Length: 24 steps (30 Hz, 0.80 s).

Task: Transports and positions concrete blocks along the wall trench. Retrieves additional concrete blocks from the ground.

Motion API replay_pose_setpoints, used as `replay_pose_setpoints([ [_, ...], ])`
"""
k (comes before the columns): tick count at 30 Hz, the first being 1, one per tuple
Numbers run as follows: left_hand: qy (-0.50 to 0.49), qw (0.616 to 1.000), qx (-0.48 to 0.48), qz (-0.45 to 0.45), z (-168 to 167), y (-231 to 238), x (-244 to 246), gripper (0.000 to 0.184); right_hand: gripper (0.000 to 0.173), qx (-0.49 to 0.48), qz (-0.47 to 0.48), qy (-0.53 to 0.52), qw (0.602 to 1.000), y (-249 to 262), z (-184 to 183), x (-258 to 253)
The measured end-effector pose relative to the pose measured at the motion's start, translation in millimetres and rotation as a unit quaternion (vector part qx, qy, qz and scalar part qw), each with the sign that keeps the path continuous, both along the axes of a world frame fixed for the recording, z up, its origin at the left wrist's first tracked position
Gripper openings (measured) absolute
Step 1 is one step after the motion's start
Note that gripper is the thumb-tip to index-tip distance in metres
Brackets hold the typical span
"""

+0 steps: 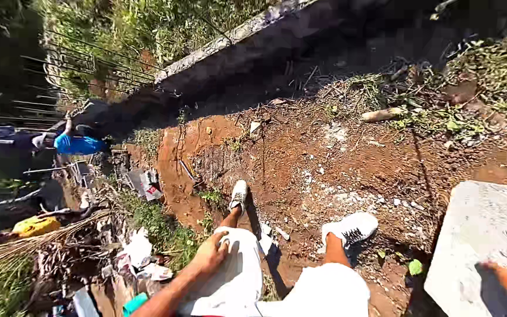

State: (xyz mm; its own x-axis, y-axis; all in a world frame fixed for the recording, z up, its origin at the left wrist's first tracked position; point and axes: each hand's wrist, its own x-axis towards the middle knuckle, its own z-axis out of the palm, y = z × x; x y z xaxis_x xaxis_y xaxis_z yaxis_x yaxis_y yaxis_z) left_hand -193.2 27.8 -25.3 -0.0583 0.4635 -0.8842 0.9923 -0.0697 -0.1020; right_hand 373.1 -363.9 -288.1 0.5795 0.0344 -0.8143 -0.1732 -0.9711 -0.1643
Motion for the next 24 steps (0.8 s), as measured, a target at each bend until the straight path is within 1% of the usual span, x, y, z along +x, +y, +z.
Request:
replay_pose_setpoints([
  [3,-0.17,0.983,-0.021,0.064,-16,10,22,0.045,0.083,0.039,0.032,-0.022,0.998,98,52,-69],
  [5,-0.252,0.963,-0.017,0.091,-18,22,16,0.044,0.079,0.068,0.067,-0.029,0.995,173,90,-123],
  [7,-0.295,0.947,-0.012,0.13,-25,46,-11,0.044,0.075,0.106,0.116,-0.033,0.987,255,142,-185],
  [8,-0.314,0.936,-0.009,0.161,-31,61,-30,0.043,0.074,0.131,0.135,-0.031,0.982,296,174,-220],
  [9,-0.337,0.918,-0.002,0.209,-40,79,-52,0.042,0.071,0.16,0.154,-0.035,0.974,341,206,-257],
  [10,-0.353,0.892,0.005,0.283,-48,98,-73,0.043,0.068,0.19,0.176,-0.041,0.965,386,238,-295],
  [11,-0.352,0.856,0.001,0.379,-53,117,-95,0.046,0.066,0.21,0.2,-0.042,0.956,430,269,-335],
  [12,-0.337,0.807,-0.016,0.484,-52,137,-115,0.053,0.065,0.23,0.221,-0.039,0.947,472,299,-375],
  [13,-0.314,0.754,-0.04,0.575,-49,157,-136,0.064,0.063,0.255,0.241,-0.031,0.936,511,328,-414],
  [14,-0.3,0.7,-0.063,0.645,-47,177,-158,0.074,0.061,0.288,0.258,-0.019,0.922,549,356,-454],
  [15,-0.306,0.644,-0.084,0.696,-43,195,-180,0.078,0.058,0.325,0.271,-0.003,0.906,585,383,-492],
  [16,-0.336,0.586,-0.101,0.73,-30,213,-202,0.073,0.055,0.361,0.283,0.016,0.888,621,411,-531],
  [17,-0.398,0.529,-0.117,0.741,-12,231,-224,0.068,0.052,0.391,0.294,0.038,0.871,656,436,-569],
  [18,-0.495,0.467,-0.133,0.721,10,248,-249,0.062,0.05,0.42,0.301,0.06,0.854,690,458,-606],
  [19,-0.579,0.395,-0.128,0.702,37,265,-273,0.053,0.049,0.443,0.307,0.08,0.838,722,479,-643],
  [20,-0.634,0.334,-0.12,0.687,59,283,-300,0.051,0.05,0.464,0.317,0.099,0.821,752,495,-678],
  [21,-0.658,0.308,-0.106,0.68,78,300,-329,0.05,0.05,0.487,0.332,0.118,0.799,780,509,-712],
  [22,-0.663,0.308,-0.083,0.677,98,317,-359,0.048,0.05,0.506,0.35,0.135,0.777,807,523,-744],
  [23,-0.671,0.317,-0.05,0.668,111,331,-387,0.041,0.05,0.519,0.373,0.153,0.753,831,535,-773],
  [24,-0.699,0.338,0.004,0.631,112,341,-414,0.03,0.049,0.525,0.399,0.171,0.732,854,545,-800],
])
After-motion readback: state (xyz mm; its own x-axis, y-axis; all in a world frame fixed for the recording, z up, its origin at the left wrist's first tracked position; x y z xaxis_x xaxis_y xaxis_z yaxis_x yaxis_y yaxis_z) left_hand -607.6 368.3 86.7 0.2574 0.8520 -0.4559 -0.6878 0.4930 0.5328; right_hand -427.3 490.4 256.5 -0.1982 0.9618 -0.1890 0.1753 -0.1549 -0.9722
